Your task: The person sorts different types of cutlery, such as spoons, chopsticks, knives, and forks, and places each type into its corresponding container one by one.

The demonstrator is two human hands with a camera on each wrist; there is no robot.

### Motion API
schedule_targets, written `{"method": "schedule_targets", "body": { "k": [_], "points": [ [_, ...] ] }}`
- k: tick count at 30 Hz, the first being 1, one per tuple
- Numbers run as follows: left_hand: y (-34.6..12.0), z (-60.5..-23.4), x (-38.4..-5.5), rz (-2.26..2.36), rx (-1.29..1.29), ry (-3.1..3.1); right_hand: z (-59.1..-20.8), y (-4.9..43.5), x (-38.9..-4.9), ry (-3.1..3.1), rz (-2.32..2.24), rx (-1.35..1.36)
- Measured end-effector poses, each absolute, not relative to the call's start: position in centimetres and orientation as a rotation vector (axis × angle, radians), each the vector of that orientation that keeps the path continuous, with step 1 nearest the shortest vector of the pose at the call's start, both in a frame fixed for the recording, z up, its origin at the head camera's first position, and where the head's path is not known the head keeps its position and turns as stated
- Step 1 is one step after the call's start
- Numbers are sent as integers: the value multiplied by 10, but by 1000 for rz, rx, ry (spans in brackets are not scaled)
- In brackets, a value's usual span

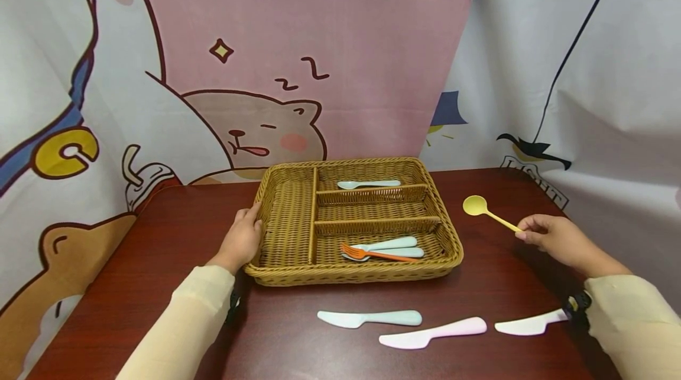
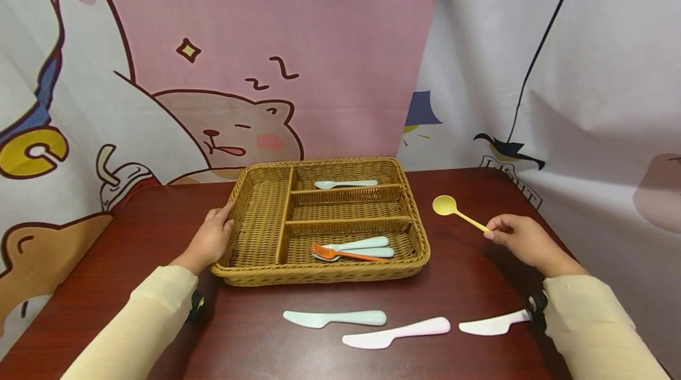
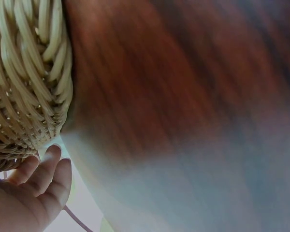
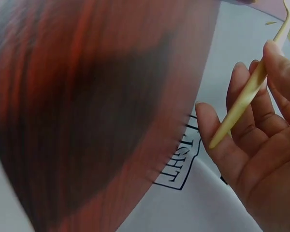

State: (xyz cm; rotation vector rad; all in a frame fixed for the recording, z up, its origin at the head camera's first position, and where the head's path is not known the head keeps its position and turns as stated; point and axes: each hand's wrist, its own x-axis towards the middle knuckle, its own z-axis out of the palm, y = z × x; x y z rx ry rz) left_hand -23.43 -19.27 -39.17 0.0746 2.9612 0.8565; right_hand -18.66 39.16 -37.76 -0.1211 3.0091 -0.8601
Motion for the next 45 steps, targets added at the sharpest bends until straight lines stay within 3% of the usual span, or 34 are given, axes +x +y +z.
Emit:
{"method": "schedule_targets", "body": {
  "k": [15, 45],
  "points": [
    [-194, -394, -234, 849, 76, 2964, -359, 360, -204, 2952, -998, -120],
    [-192, -390, -232, 843, 77, 2974, -321, 286, -254, 2967, -887, -372]
  ]
}}
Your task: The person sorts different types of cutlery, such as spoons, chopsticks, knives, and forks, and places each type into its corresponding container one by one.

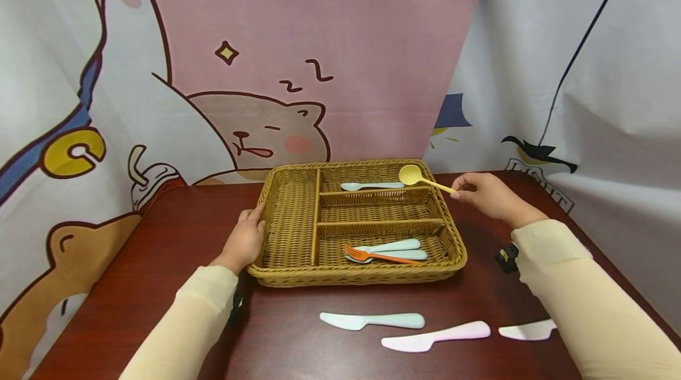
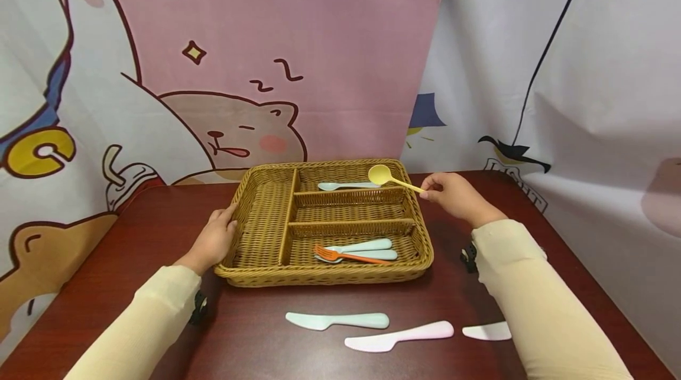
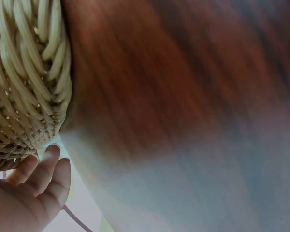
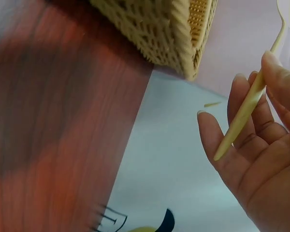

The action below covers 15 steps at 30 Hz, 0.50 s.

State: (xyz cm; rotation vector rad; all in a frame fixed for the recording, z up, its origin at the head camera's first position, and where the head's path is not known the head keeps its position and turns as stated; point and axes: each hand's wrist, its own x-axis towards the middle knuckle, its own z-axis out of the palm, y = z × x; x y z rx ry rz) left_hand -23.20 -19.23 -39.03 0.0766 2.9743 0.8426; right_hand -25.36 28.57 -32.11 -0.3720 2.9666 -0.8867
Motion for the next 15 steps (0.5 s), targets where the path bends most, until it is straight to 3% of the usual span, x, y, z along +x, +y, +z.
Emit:
{"method": "schedule_targets", "body": {
  "k": [15],
  "points": [
    [-192, -391, -231, 845, 84, 2977, -315, 252, -279, 2924, -881, -441]
  ]
}}
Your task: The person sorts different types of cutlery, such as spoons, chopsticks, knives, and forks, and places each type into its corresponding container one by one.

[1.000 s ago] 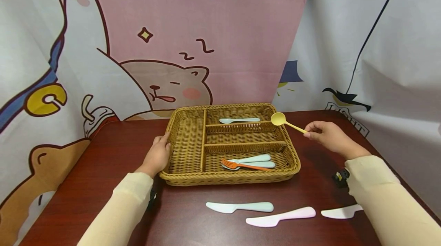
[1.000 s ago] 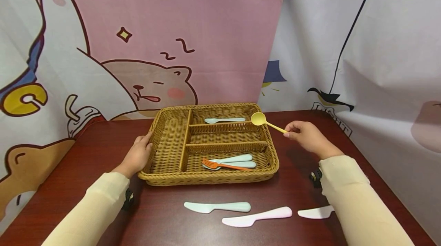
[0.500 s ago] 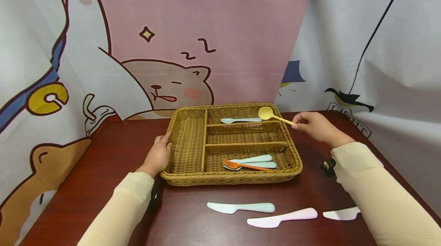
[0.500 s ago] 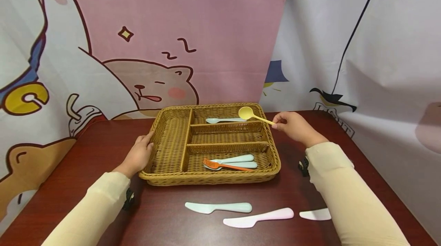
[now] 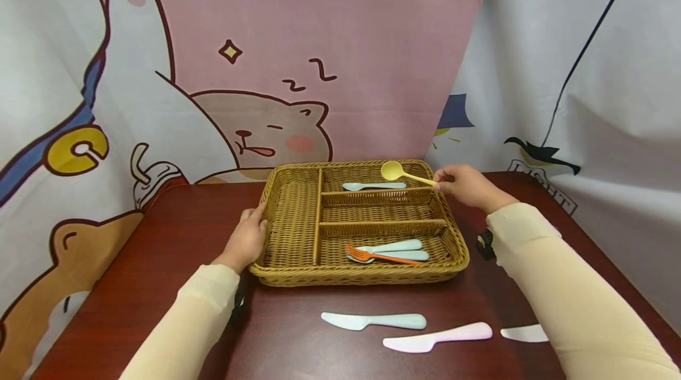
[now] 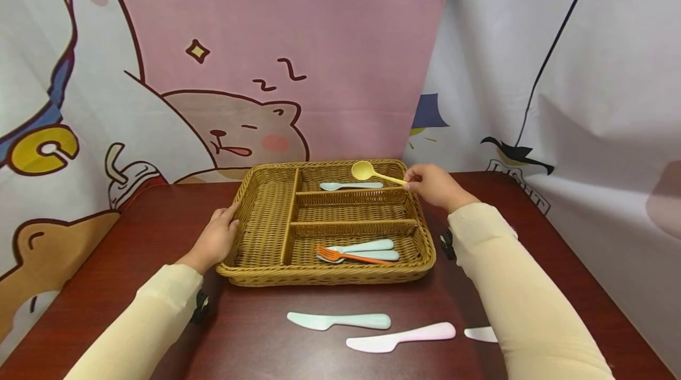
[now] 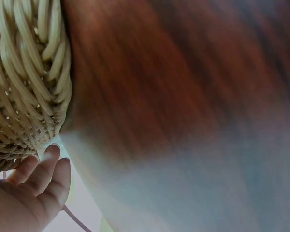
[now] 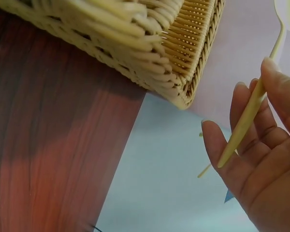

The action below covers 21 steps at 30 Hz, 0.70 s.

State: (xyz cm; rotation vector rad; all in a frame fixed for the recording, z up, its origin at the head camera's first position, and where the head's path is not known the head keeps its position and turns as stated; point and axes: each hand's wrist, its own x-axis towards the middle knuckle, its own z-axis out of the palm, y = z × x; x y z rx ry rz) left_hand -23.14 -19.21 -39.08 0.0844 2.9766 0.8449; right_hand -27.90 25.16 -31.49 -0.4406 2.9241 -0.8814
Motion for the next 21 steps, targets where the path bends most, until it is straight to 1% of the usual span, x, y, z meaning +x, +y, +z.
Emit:
{"method": "schedule_targets", "body": {
  "k": [12, 21],
  "points": [
    [-192, -390, -232, 848, 92, 2976, -315, 229, -295, 2890, -919, -407],
    [-192, -390, -232, 866, 80, 2958, -313, 210, -307, 2877, -916, -448]
  ]
}}
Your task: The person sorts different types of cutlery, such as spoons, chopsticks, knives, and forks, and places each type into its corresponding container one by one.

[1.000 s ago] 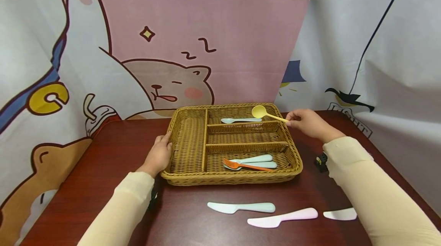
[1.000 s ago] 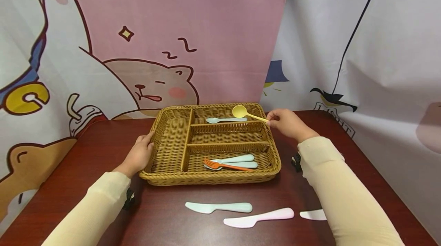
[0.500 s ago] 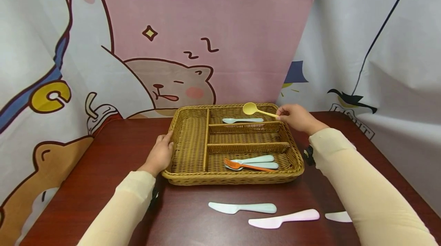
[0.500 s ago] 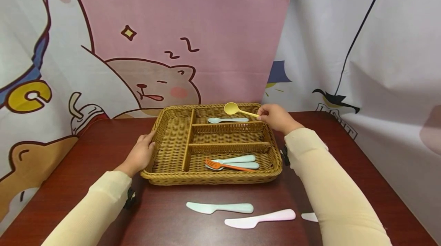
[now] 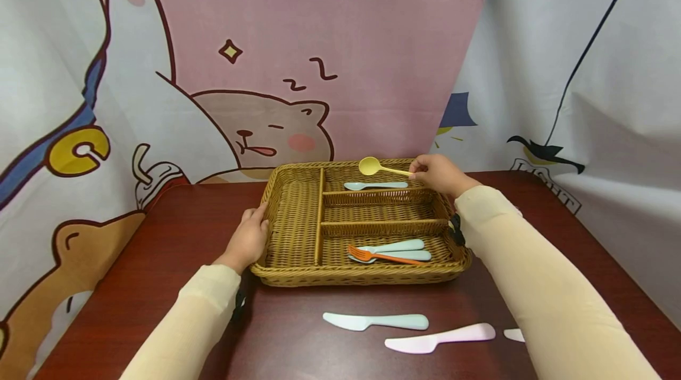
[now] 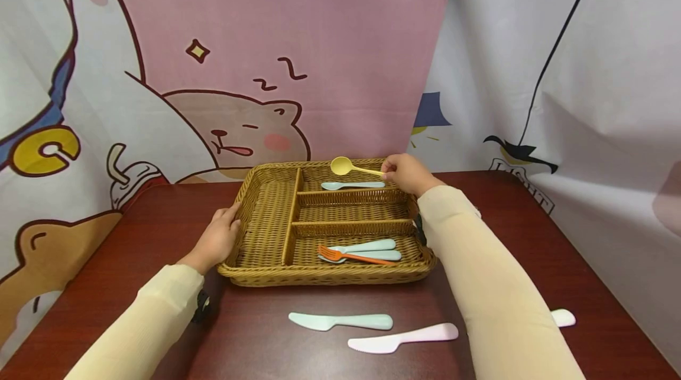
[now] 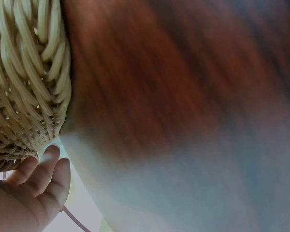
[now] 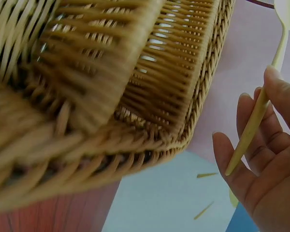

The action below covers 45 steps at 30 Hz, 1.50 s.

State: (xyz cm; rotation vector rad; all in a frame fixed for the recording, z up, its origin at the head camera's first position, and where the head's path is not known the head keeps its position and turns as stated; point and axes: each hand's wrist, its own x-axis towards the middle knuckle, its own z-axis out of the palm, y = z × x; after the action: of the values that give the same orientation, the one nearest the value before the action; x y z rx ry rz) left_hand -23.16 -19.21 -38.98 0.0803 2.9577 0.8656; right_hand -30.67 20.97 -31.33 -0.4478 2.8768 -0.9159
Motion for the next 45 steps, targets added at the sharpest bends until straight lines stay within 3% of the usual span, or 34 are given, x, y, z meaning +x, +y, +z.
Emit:
{"method": "schedule_targets", "body": {
  "k": [45],
  "points": [
    [-190, -393, -232, 866, 31, 2970, -345, 169, -332, 2861, -746, -373]
  ]
}}
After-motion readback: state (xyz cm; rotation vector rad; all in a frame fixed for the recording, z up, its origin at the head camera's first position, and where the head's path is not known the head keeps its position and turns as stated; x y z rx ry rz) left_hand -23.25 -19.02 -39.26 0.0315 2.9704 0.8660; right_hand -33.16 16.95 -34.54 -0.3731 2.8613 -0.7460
